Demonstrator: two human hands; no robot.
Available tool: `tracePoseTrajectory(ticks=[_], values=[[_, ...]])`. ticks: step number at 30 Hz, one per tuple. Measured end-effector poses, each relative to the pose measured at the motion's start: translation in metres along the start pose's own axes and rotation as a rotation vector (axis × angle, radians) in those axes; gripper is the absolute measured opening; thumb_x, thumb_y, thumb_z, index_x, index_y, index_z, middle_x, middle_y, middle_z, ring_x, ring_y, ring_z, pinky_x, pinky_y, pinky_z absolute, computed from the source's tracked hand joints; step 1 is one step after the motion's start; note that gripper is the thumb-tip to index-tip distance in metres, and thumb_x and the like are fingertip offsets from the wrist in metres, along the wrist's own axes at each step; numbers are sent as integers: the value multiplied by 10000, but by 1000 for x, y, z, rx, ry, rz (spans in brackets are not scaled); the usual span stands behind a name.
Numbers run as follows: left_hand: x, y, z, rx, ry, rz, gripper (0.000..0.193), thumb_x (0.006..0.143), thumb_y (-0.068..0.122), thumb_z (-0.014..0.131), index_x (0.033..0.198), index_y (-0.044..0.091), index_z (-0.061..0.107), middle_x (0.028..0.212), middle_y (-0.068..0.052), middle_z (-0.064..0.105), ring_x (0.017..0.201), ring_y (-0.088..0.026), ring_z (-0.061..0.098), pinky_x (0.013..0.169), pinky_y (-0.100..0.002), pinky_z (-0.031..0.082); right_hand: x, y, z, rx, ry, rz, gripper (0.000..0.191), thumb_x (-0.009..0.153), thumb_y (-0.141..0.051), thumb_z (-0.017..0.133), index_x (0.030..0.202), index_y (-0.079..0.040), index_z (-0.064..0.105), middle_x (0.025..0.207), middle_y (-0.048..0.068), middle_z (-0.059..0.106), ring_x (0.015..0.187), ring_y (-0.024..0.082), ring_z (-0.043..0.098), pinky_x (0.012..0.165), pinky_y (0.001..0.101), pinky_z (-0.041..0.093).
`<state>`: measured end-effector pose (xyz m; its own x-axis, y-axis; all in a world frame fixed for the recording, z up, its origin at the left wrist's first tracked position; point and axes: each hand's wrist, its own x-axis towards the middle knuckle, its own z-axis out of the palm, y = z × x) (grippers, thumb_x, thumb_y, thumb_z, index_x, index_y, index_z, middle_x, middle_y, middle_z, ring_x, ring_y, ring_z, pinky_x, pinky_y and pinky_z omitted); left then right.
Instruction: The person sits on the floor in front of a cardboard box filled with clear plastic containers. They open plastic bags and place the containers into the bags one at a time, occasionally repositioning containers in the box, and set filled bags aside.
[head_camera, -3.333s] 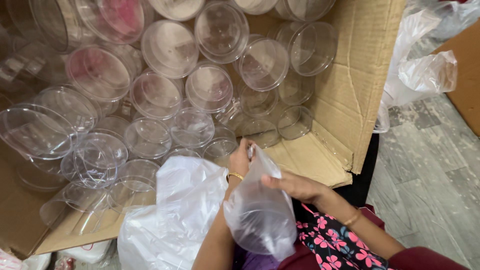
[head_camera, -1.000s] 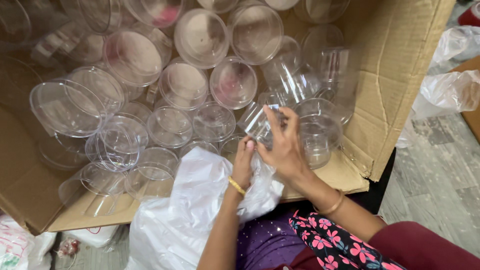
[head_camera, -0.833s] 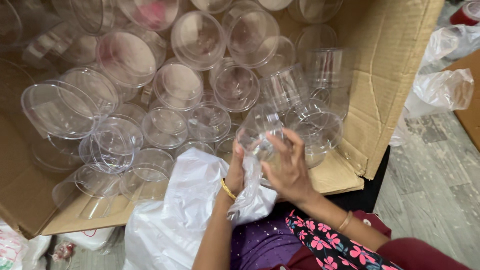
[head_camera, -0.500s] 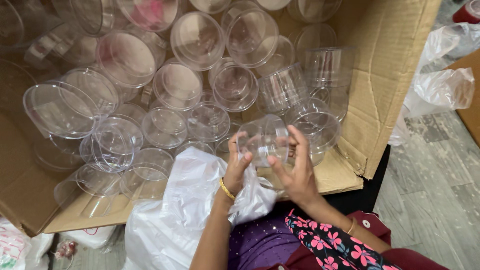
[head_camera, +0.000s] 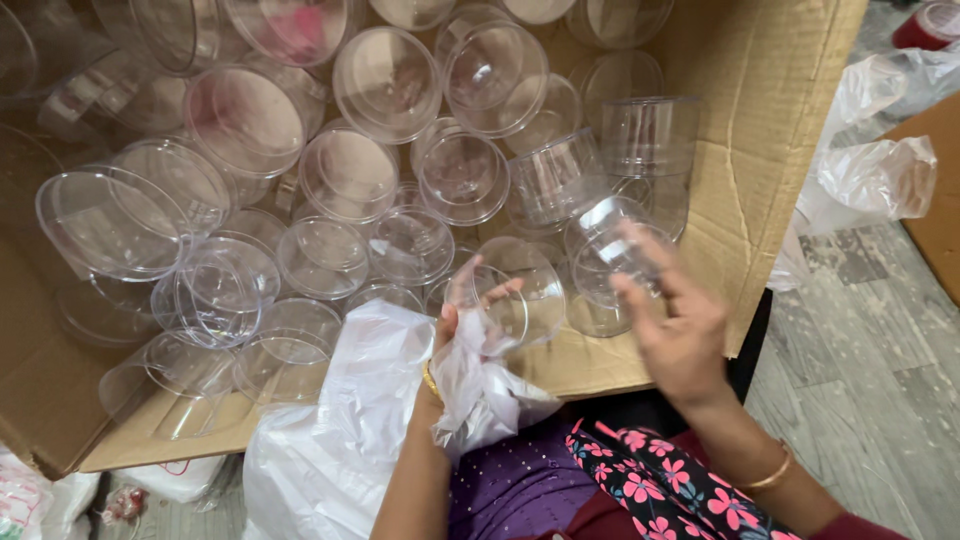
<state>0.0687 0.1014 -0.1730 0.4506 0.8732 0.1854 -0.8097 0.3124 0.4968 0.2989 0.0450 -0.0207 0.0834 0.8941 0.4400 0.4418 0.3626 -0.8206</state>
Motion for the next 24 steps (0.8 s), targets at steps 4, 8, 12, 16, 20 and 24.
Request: tracePoseTrajectory(ticks=[4,8,12,16,20,24], values=[[4,5,7,-95,-128,-35,839,1058,521,665,1702,187,242,1492,-267,506,862,-142,647,673,-234,547,-6,-4,18,-178,-289,-153,568,877,-182,774,1397,-53,584,1509,150,569,1432,285,528,1192,410,407],[-5,20,27,102,69,-163,929,867,584,692,1590,235,226,1431,-189,465,1205,-283,626,956,-434,579,-4,0,24,-307,-366,-240,836,780,-314,852,1425,-98,366,1516,201,407,1500,372,318,1224,494,245],[-12,30,47,174,30,-217,977,868,605,706,1623,223,217,1460,-179,444,1275,-322,569,999,-452,539,6,2,12,-200,-487,-116,1091,739,-330,881,1570,-97,215,1459,173,392,1498,379,290,1211,501,264],[-12,31,51,316,52,-202,1007,860,647,676,1629,178,226,1480,-197,439,1241,-339,558,966,-458,522,9,-6,4,-193,-572,109,1221,632,-301,913,1598,-178,177,1473,169,254,1404,373,318,1133,483,339],[-4,24,39,542,13,-57,1030,875,702,633,1612,80,271,1587,-117,356,1413,-295,498,1136,-447,447,6,-15,4,-167,-549,53,1141,619,-292,919,1555,-216,271,1521,152,247,1435,367,331,1110,461,418],[-1,19,26,569,-1,-55,1056,859,718,636,1601,58,277,1595,-107,347,1415,-305,489,1144,-434,428,4,-17,9,-134,-582,50,1108,644,-288,908,1552,-206,279,1547,155,264,1450,354,339,1074,460,465]])
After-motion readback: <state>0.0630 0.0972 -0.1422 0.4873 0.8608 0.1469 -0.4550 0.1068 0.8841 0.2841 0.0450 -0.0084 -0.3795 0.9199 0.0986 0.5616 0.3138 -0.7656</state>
